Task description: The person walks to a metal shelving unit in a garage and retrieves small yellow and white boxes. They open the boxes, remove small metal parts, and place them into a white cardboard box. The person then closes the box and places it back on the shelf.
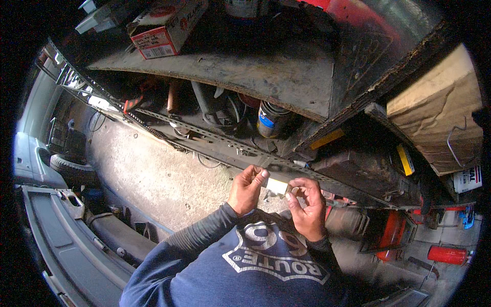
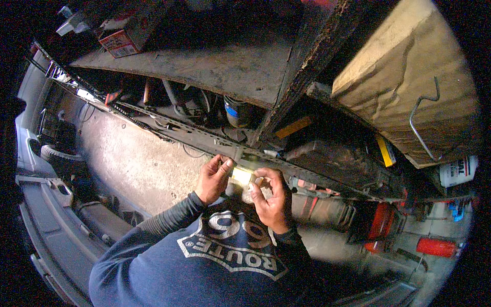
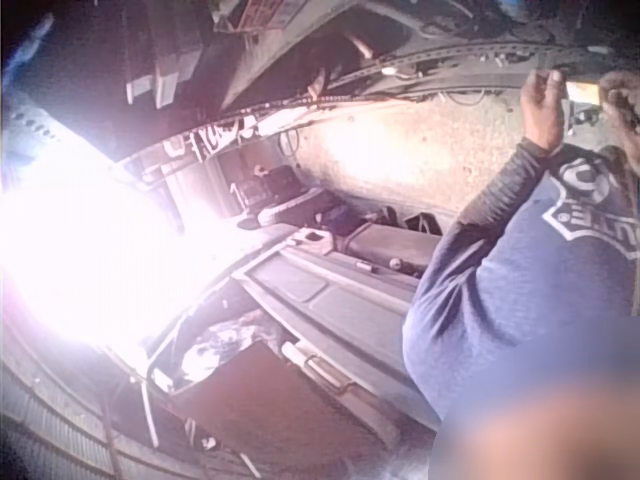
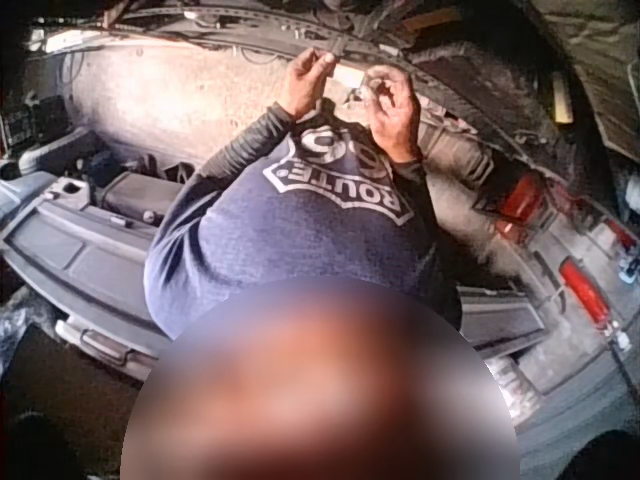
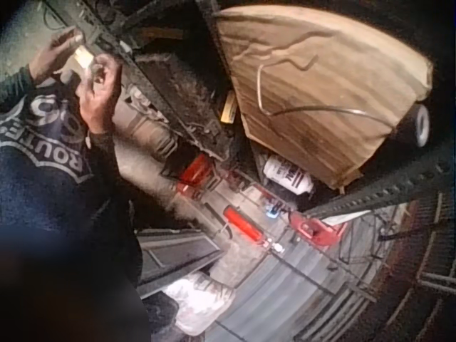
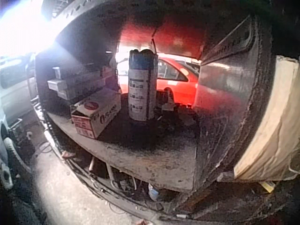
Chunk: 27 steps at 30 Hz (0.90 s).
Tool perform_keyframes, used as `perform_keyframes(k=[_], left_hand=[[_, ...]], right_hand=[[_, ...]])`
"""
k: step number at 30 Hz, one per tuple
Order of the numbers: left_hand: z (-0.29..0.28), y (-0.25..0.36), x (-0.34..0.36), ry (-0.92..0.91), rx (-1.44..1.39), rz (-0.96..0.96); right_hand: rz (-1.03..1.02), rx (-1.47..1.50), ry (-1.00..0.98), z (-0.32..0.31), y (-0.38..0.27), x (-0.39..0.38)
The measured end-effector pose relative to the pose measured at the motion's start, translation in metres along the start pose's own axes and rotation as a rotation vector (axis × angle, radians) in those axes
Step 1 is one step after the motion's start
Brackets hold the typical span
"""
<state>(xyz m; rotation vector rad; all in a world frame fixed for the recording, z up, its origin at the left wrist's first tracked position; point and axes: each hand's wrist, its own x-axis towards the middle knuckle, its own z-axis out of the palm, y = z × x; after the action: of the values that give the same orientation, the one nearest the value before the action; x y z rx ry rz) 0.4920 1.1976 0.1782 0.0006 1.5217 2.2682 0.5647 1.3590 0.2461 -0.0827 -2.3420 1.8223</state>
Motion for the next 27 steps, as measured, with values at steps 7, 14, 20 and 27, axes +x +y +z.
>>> perform_keyframes(k=[7, 14, 20, 27], left_hand=[[-0.003, 0.002, 0.002, 0.002, -0.107, -0.047], [-0.003, 0.0, 0.0, 0.065, 0.052, 0.048], [-0.005, 0.002, 0.001, 0.052, 0.054, -0.041], [-0.007, 0.002, 0.002, 0.037, -0.009, -0.005]], right_hand=[[-0.115, 0.197, 0.081, 0.006, 0.004, 0.001], [-0.037, 0.199, 0.086, 0.007, 0.01, 0.0], [-0.124, 0.032, 0.097, 0.01, 0.012, 0.004], [-0.008, 0.028, 0.075, 0.009, 0.004, 0.004]])
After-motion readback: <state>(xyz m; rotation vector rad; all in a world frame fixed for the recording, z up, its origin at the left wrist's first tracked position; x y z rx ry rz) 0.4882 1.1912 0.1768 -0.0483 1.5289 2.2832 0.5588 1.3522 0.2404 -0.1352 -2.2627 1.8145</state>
